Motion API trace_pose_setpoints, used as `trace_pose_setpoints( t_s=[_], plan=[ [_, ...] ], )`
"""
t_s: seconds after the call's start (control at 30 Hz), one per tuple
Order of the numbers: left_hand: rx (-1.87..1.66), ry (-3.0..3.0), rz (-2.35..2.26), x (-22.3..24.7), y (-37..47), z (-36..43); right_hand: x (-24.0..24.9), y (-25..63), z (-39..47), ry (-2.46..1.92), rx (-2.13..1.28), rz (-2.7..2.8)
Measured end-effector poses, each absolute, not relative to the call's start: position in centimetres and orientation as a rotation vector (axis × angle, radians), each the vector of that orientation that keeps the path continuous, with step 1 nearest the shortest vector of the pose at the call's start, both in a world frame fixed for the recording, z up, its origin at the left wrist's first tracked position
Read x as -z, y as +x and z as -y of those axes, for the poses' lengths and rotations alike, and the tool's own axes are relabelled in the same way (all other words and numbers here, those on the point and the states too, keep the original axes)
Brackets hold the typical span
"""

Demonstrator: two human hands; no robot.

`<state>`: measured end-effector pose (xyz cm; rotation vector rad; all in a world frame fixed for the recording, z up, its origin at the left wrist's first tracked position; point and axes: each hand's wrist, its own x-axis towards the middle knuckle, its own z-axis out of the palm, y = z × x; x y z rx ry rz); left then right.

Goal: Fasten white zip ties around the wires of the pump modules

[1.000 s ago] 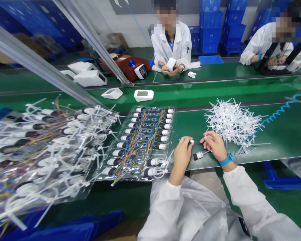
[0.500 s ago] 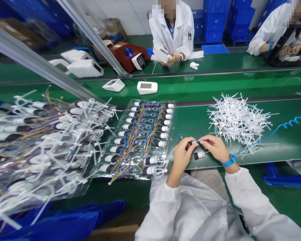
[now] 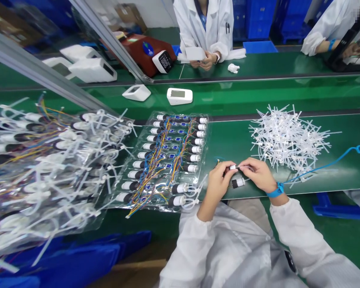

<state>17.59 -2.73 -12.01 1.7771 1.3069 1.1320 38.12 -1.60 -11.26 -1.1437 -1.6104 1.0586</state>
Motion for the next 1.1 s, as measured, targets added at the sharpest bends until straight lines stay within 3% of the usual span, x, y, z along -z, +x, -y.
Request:
trace_pose_setpoints(
  t_s=[0.67, 1.1],
  plan=[
    [-1.15, 1.925, -1.281, 12.04, 17.57, 2.84, 11.19, 38.32, 1.7, -1.134, -1.042, 1.654],
    [-1.151, 2.088, -1.232, 12.08, 17.44, 2.51, 11.54, 38.26, 1.96, -1.217, -1.225, 1.508]
  ],
)
